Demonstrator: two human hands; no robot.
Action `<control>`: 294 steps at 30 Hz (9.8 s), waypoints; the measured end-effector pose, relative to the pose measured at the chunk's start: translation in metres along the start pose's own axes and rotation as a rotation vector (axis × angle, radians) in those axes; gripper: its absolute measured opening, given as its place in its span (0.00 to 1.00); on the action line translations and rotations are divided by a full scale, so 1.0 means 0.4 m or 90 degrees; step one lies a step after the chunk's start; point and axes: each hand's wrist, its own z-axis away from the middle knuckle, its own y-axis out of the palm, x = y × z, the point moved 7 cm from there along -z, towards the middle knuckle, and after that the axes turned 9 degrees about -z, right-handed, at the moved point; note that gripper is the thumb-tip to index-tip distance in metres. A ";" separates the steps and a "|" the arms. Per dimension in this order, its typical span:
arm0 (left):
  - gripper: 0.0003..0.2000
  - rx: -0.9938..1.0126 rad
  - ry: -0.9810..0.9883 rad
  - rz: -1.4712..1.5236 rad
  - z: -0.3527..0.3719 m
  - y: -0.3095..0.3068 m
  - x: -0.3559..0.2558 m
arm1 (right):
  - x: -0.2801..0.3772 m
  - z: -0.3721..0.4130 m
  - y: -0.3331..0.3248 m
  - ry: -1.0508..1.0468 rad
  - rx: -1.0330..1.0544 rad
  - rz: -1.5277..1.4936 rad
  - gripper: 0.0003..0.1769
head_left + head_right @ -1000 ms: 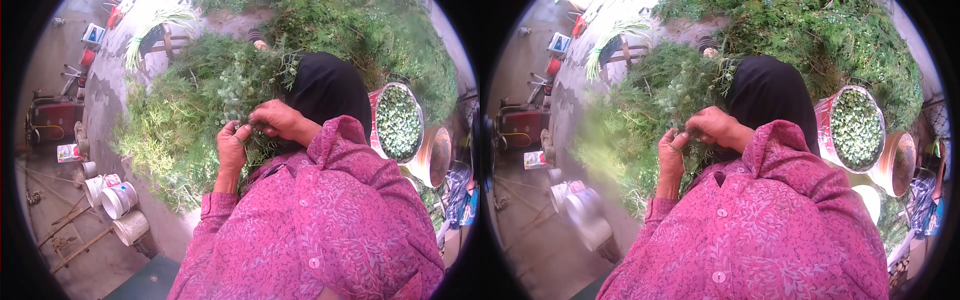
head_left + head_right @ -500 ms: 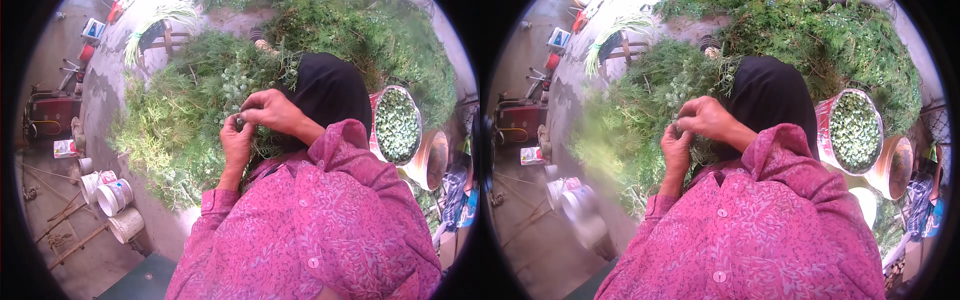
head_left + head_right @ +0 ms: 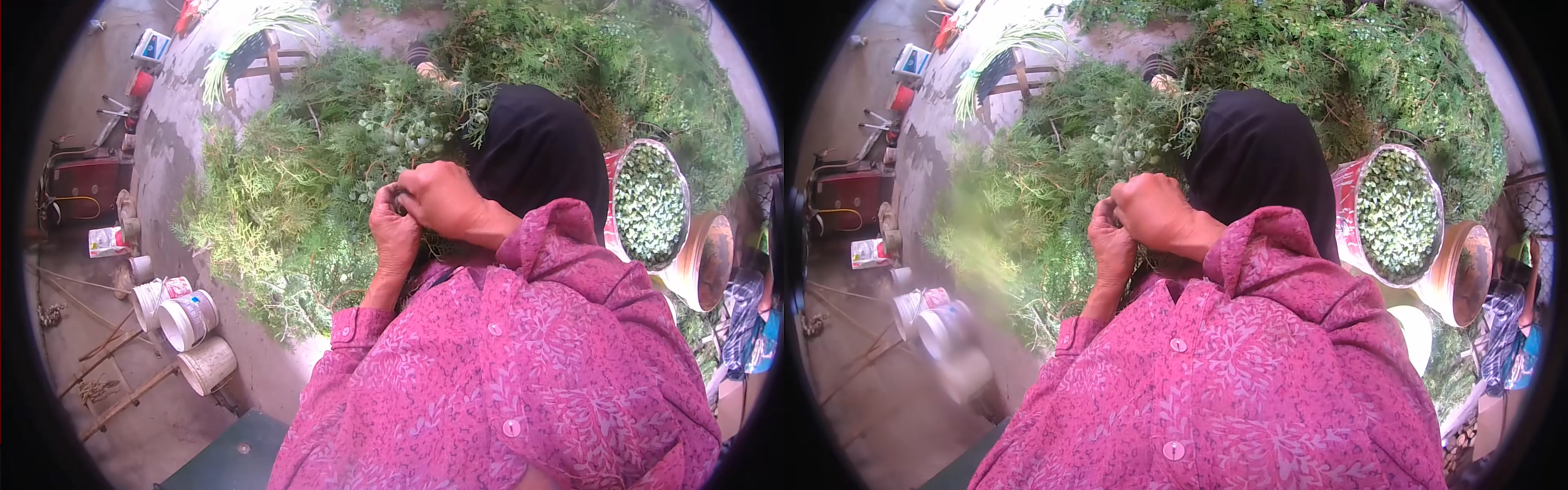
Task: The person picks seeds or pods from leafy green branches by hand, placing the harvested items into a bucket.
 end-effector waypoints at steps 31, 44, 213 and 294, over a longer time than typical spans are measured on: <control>0.06 0.045 -0.129 0.184 0.003 -0.036 0.004 | -0.077 0.041 0.010 0.392 0.110 -0.852 0.10; 0.05 0.073 -0.123 0.190 0.014 -0.021 -0.005 | -0.124 0.032 0.048 0.391 0.152 -0.647 0.16; 0.03 0.157 -0.171 0.381 0.019 -0.091 -0.085 | -0.050 0.045 -0.063 0.386 0.079 -1.124 0.04; 0.09 0.190 -0.116 0.114 0.032 -0.007 -0.112 | -0.050 0.043 -0.084 0.207 0.085 -0.392 0.19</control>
